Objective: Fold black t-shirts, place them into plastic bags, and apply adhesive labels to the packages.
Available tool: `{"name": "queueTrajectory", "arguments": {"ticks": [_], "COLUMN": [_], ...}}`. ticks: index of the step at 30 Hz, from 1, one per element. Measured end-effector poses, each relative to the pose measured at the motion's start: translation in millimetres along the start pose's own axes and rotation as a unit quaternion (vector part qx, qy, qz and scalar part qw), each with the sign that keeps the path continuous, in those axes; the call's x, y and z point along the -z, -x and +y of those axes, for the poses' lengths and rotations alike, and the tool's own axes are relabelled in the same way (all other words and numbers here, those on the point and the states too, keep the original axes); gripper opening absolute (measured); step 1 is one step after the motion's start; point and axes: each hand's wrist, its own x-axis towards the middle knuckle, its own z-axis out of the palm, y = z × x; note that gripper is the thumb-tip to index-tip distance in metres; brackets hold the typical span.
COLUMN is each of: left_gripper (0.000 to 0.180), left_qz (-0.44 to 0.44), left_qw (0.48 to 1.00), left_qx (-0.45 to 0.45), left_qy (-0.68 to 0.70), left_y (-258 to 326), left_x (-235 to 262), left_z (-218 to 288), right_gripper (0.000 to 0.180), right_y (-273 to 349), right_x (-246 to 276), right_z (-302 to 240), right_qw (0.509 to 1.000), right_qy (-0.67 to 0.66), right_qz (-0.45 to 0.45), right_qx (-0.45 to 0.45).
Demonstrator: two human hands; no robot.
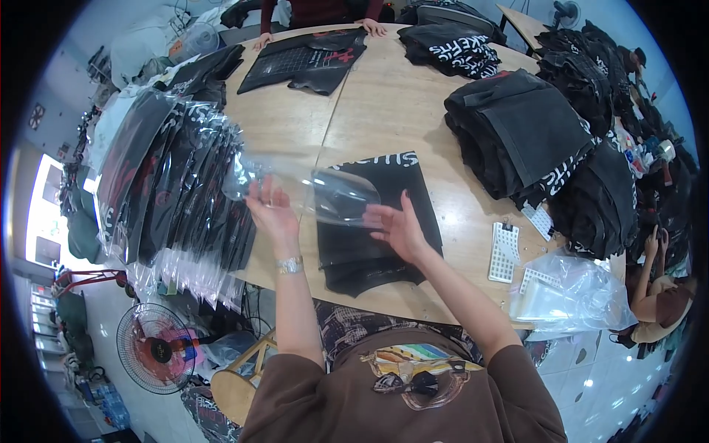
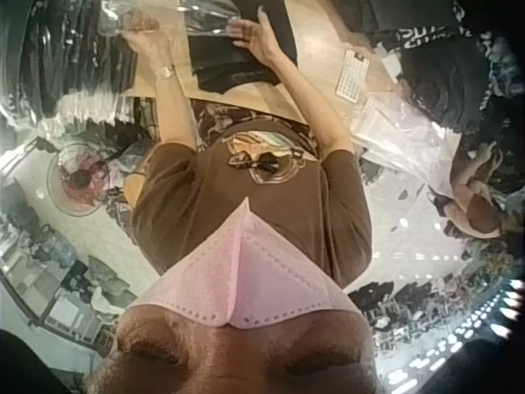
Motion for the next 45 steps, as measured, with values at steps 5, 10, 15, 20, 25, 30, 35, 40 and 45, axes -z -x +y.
{"name": "queueTrajectory", "arguments": {"ticks": [5,10,15,20,25,30,35,40,45], "left_gripper": [0.039,0.029,0.015,0.014,0.043,0.061,0.059,0.039,0.012], "left_qz": [0.048,-0.113,-0.141,-0.08,-0.043,-0.133,-0.389,-0.516,-0.453], "left_qw": [0.999,0.983,0.981,0.967,0.897,0.622,0.509,0.5,0.664], "left_qx": [0.022,-0.142,-0.125,0.151,0.222,-0.253,-0.285,-0.19,-0.145], "left_qy": [0.007,-0.041,-0.046,-0.188,-0.379,-0.729,-0.713,-0.669,-0.577], "left_y": [-3,-2,12,47,85,115,122,91,82], "left_x": [25,-27,-28,45,77,27,-22,-6,-12], "left_z": [-2,15,10,-35,-32,-4,-24,-75,-78], "right_gripper": [0.012,0.012,0.019,0.017,0.018,0.02,0.022,0.02,0.06], "right_y": [-46,-67,-33,-13,1,2,4,-7,-4], "right_x": [-37,-87,-61,34,74,76,68,62,52], "right_z": [-54,-130,-130,-60,-23,-15,-20,-31,-38], "right_qw": [0.995,0.926,0.852,0.95,0.939,0.927,0.914,0.919,0.991], "right_qy": [0.096,0.186,0.193,0.159,0.192,0.223,0.26,0.275,-0.059], "right_qz": [0.008,0.014,0.011,0.19,0.273,0.278,0.279,0.251,0.036], "right_qx": [0.04,0.328,0.487,0.188,0.088,0.115,0.14,0.128,0.116]}}
